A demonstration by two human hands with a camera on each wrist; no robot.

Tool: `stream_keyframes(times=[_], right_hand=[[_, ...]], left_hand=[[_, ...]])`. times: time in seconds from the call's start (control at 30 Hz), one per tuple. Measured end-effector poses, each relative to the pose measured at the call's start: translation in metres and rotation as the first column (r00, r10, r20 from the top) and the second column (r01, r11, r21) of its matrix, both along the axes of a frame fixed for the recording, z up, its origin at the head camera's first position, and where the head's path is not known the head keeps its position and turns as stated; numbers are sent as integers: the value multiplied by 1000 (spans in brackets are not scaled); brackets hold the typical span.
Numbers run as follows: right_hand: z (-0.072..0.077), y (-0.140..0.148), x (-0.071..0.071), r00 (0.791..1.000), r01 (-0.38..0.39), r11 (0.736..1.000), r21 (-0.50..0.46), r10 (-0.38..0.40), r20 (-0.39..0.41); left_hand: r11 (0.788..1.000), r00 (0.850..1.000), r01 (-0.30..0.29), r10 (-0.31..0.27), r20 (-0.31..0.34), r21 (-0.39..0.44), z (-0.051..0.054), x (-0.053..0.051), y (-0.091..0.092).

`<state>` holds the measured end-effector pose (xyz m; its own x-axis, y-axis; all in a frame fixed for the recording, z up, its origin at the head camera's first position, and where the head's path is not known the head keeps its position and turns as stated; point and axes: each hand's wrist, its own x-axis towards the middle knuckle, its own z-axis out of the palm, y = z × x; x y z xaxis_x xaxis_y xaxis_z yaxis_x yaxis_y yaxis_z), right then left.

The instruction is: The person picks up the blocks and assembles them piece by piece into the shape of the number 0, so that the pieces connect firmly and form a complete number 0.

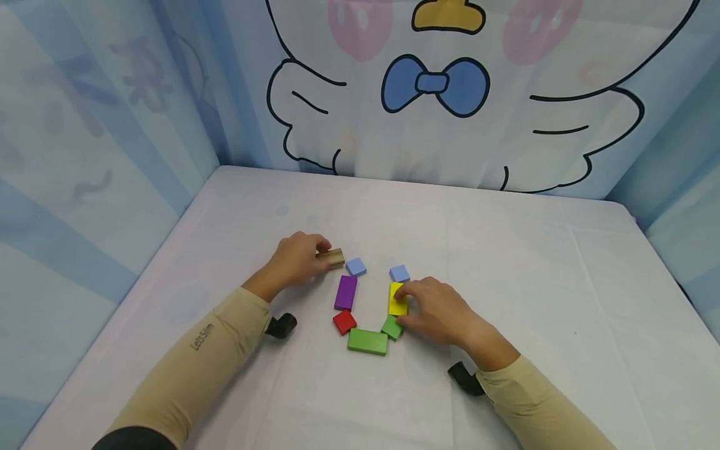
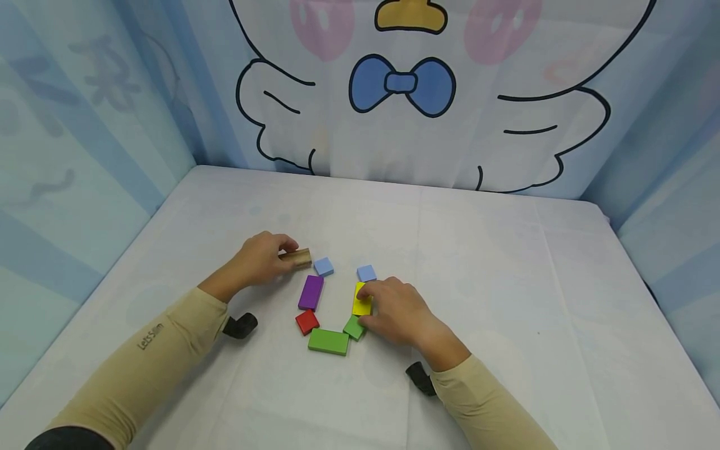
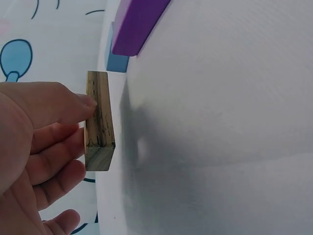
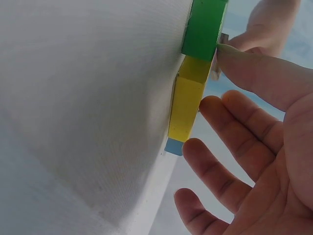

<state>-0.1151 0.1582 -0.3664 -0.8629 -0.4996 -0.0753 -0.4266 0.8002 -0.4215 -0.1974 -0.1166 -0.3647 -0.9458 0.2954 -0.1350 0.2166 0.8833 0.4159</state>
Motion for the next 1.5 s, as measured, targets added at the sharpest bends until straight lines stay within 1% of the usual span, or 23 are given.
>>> stream_keyframes(times=[0.23, 0.37, 0.63, 0.83, 0.93, 1.17, 1.37, 1.5], right_hand=[[0, 0, 0, 1000, 2, 1000, 1, -2, -1], [0, 0, 0, 1000, 5, 1000, 3, -5, 3], [0, 0, 1, 1000, 20, 1000, 5, -20, 14], [-1, 0, 1, 1000, 18, 1000, 7, -18, 19], [-1, 1, 0, 1000, 17, 1000, 4, -17, 19], [-1, 1, 0, 1000, 17, 1000, -4, -17, 11], [-1, 0, 0, 1000, 18, 1000, -8, -18, 5], [0, 0, 0, 1000, 16, 1000, -2, -16, 8]], left_hand=[[1000, 1000, 11, -11, 0, 5, 9, -1, 7], [1000, 1000, 18, -18, -6, 3, 11, -1, 10], [998, 996, 58, -58, -66, -8, 13, -5, 20], [996, 993, 84, -87, -82, -36, 16, -9, 30], [995, 993, 94, -97, -72, -45, 18, -12, 36], [991, 992, 119, -121, -24, -62, 21, -17, 51], [986, 989, 142, -145, -31, -89, 23, -18, 62], [985, 988, 149, -153, -34, -85, 24, -19, 68]])
